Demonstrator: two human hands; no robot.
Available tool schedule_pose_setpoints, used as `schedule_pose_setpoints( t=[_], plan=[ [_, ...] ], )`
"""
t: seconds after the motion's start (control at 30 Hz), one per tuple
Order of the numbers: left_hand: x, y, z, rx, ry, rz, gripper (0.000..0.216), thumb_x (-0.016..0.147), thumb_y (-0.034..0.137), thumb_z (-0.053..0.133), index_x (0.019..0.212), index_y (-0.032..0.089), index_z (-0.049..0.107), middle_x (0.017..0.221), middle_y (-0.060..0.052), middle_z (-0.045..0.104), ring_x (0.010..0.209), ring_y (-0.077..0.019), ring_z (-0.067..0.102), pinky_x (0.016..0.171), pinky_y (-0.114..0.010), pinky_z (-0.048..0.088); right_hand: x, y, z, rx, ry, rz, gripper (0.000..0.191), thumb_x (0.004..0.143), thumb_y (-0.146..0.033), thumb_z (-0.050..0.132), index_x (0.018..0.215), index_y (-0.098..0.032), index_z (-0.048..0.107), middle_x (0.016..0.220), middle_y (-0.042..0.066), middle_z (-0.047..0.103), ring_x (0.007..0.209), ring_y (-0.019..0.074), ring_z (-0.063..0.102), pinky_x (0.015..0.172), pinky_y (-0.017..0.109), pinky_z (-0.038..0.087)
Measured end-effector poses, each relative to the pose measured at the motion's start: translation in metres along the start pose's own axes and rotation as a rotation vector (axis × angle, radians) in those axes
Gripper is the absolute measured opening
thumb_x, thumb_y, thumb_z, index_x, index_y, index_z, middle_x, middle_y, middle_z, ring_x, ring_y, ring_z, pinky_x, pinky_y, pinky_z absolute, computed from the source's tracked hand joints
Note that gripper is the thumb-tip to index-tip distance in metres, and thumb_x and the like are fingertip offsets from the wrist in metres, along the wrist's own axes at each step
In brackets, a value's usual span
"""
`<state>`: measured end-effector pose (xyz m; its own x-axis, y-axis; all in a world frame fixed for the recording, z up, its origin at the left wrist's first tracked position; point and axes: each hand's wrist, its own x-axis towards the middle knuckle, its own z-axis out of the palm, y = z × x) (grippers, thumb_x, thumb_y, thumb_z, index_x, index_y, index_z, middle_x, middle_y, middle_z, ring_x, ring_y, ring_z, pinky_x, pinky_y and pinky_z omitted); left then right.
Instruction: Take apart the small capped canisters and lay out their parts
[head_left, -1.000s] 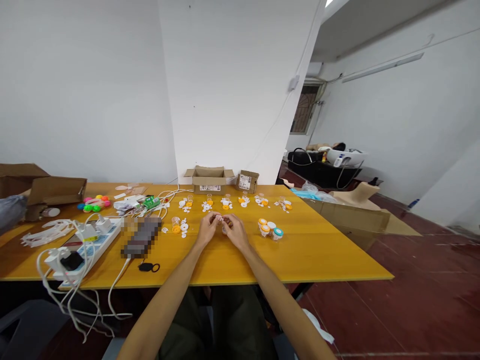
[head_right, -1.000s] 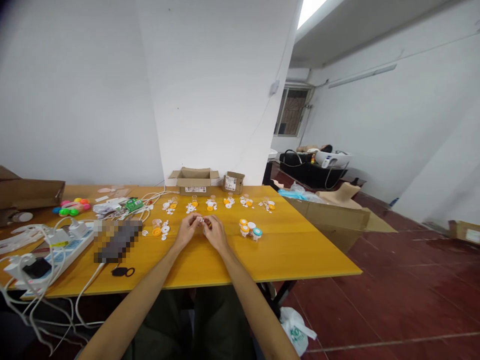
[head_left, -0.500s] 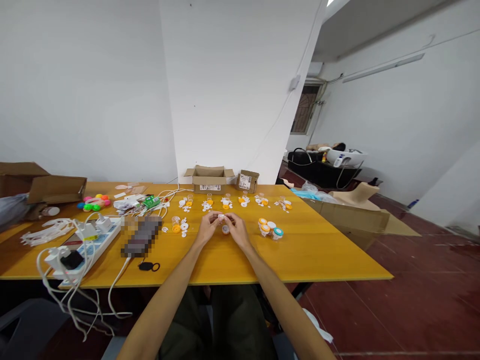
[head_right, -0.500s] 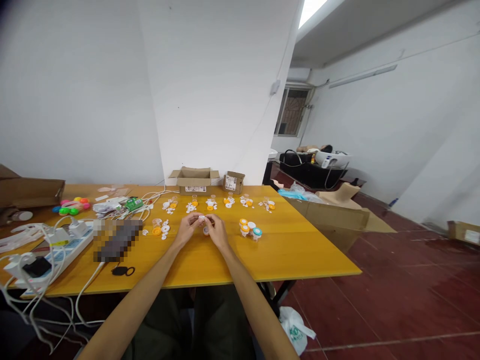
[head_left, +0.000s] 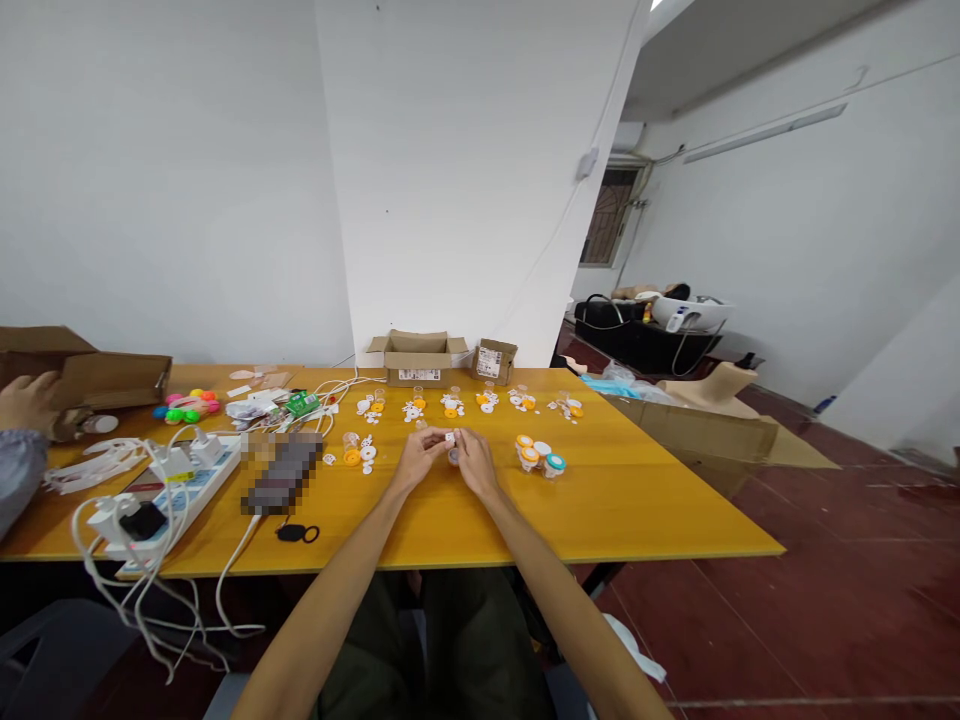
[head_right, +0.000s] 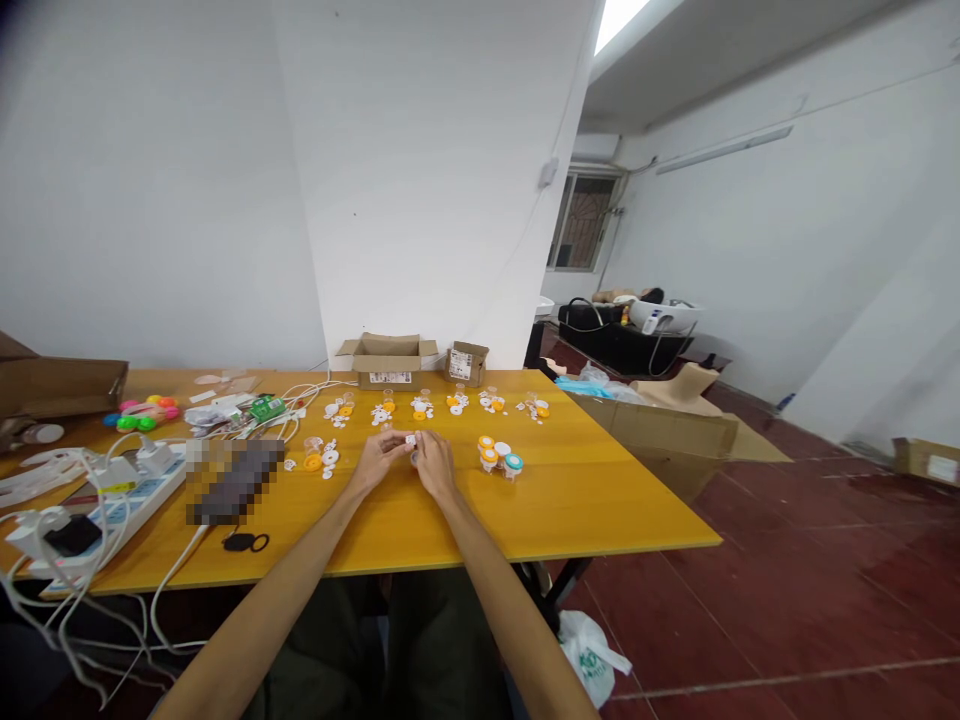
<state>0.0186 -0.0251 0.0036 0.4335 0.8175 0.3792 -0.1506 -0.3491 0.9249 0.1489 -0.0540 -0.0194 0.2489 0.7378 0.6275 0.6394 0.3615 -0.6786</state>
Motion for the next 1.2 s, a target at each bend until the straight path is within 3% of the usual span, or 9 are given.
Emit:
schedule_pose_setpoints(
  t=[0.53, 0.83, 1.07, 1.2],
  plan=[
    [-0.001, 0.002, -0.003, 0.004, 0.007, 0.034, 0.023, 0.071, 0.035, 0.076, 0.089, 0.021, 0.077, 0.098, -0.007, 0.075, 0.098, -0.0243, 0.068, 0.091, -0.038, 0.052, 0.0, 0.01, 0.003, -0.025, -0.003, -0.002, 0.04, 0.094, -0.045, 0.035, 0.067, -0.026, 0.058, 0.071, 0.004, 0.065, 0.073, 0.0218, 0.058, 0.073, 0.031, 0.04],
    [0.002, 0.0, -0.002, -0.018, 0.033, 0.009, 0.023, 0.068, 0.036, 0.075, 0.084, 0.02, 0.076, 0.095, -0.006, 0.074, 0.088, -0.022, 0.068, 0.085, -0.036, 0.053, 0.001, 0.004, 0.003, 0.056, 0.009, 0.041, 0.041, 0.091, -0.049, 0.039, 0.06, -0.026, 0.052, 0.061, 0.0, 0.059, 0.063, 0.0197, 0.054, 0.065, 0.029, 0.039],
    [-0.002, 0.001, -0.012, 0.39, 0.118, 0.1, 0.011, 0.078, 0.026, 0.064, 0.076, 0.021, 0.074, 0.077, -0.003, 0.068, 0.071, -0.0177, 0.061, 0.073, -0.031, 0.049, 0.003, 0.0, 0.0, 0.099, 0.055, 0.097, 0.04, 0.091, -0.049, 0.038, 0.06, -0.026, 0.048, 0.061, 0.0, 0.06, 0.061, 0.0191, 0.055, 0.063, 0.029, 0.039],
    [-0.007, 0.005, -0.013, 0.769, 0.107, -0.016, 0.014, 0.081, 0.016, 0.059, 0.077, 0.021, 0.072, 0.081, -0.004, 0.069, 0.074, -0.0181, 0.062, 0.074, -0.029, 0.046, 0.003, -0.001, -0.002, 0.121, 0.06, 0.142, 0.042, 0.089, -0.053, 0.04, 0.058, -0.026, 0.043, 0.055, -0.002, 0.055, 0.057, 0.0178, 0.052, 0.059, 0.028, 0.038]
  ],
)
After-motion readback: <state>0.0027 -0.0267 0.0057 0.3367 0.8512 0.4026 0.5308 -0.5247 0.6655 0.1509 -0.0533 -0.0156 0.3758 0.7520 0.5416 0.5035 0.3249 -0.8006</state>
